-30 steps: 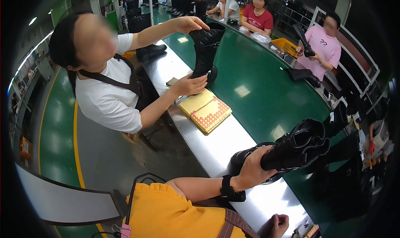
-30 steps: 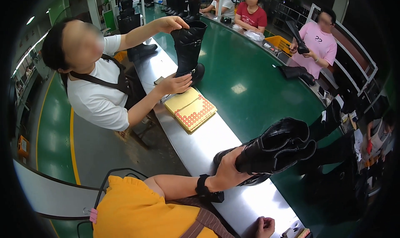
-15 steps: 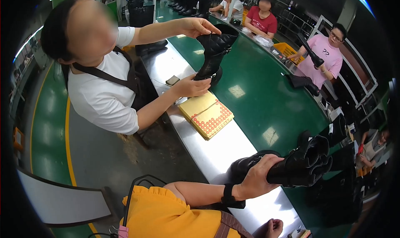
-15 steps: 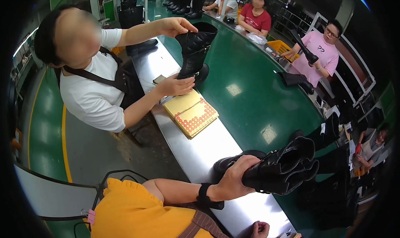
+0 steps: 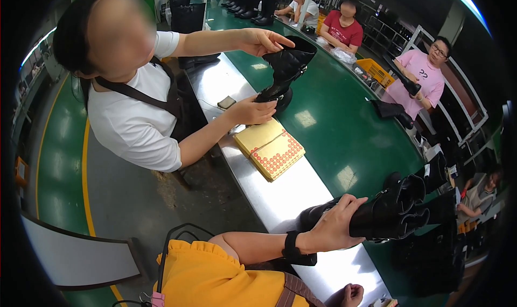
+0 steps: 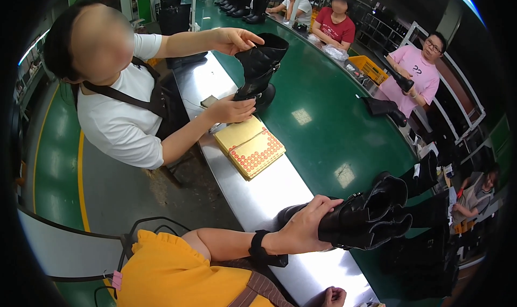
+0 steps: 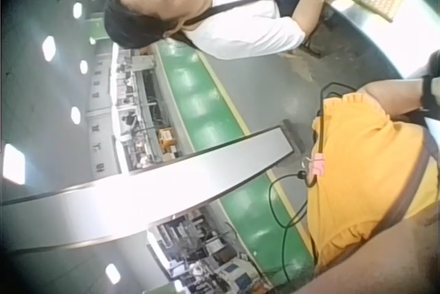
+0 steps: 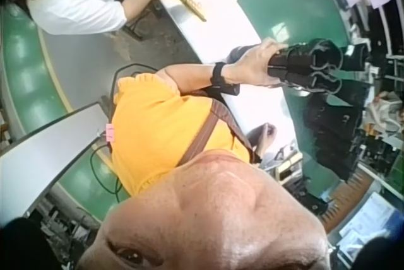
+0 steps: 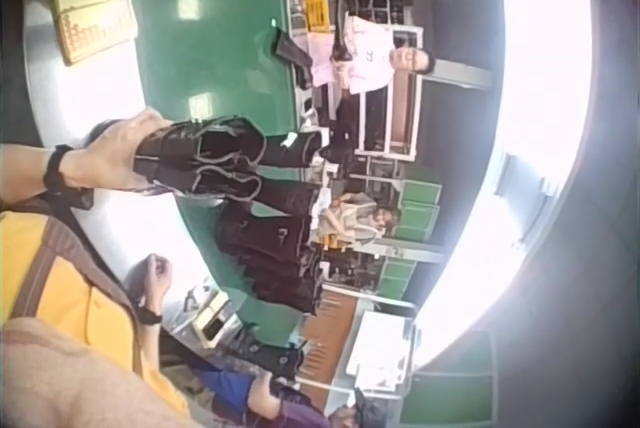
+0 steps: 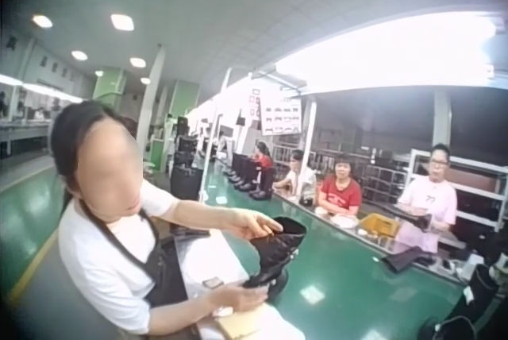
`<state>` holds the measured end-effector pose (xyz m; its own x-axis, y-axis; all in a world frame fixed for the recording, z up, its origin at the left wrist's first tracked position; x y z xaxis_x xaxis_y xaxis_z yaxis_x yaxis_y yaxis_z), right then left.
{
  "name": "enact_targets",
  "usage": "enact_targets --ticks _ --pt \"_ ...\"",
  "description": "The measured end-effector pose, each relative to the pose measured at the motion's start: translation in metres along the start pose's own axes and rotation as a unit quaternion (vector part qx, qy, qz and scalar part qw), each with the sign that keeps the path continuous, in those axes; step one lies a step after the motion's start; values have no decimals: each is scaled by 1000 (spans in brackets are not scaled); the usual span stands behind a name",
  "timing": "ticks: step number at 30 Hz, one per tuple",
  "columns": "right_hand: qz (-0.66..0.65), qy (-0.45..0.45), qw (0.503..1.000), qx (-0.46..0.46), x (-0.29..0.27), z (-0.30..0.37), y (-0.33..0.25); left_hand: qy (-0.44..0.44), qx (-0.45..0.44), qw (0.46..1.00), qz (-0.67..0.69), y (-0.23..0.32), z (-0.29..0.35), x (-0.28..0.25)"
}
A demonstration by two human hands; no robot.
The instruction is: Inspecting a pair of black boots for quality control at a shoe manufacturing station.
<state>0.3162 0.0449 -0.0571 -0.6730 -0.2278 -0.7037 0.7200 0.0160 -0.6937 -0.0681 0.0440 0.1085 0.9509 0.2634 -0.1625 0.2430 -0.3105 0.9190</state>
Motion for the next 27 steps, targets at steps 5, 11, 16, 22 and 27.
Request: enact_targets --ticks 5,11,16,22,27 --pt "2 4 1000 3 1 1 -4 1 9 1000 -29 -2 1 2" --pt "5 1 1000 -4 1 -1 -2 21 26 998 -46 -1 4 0" --pt "19 2 1000 -6 3 -2 4 40 51 991 -115 2 6 -2" --pt "8 3 1000 -27 5 -5 11 63 75 985 -140 4 6 -7" --pt "12 3 1000 -28 5 -5 15 69 79 982 -157 4 6 -6"
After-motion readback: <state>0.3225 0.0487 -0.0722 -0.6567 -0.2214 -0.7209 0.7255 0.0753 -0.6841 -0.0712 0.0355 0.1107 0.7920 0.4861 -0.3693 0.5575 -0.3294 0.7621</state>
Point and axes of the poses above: each hand's wrist, its own z-axis away from the middle knuckle, its own x-axis out of the palm, y = z × x, the point moved 7 cm from there along -z, towards the middle knuckle, and after that the axes turned 8 degrees about -y, right-handed, at the moved point
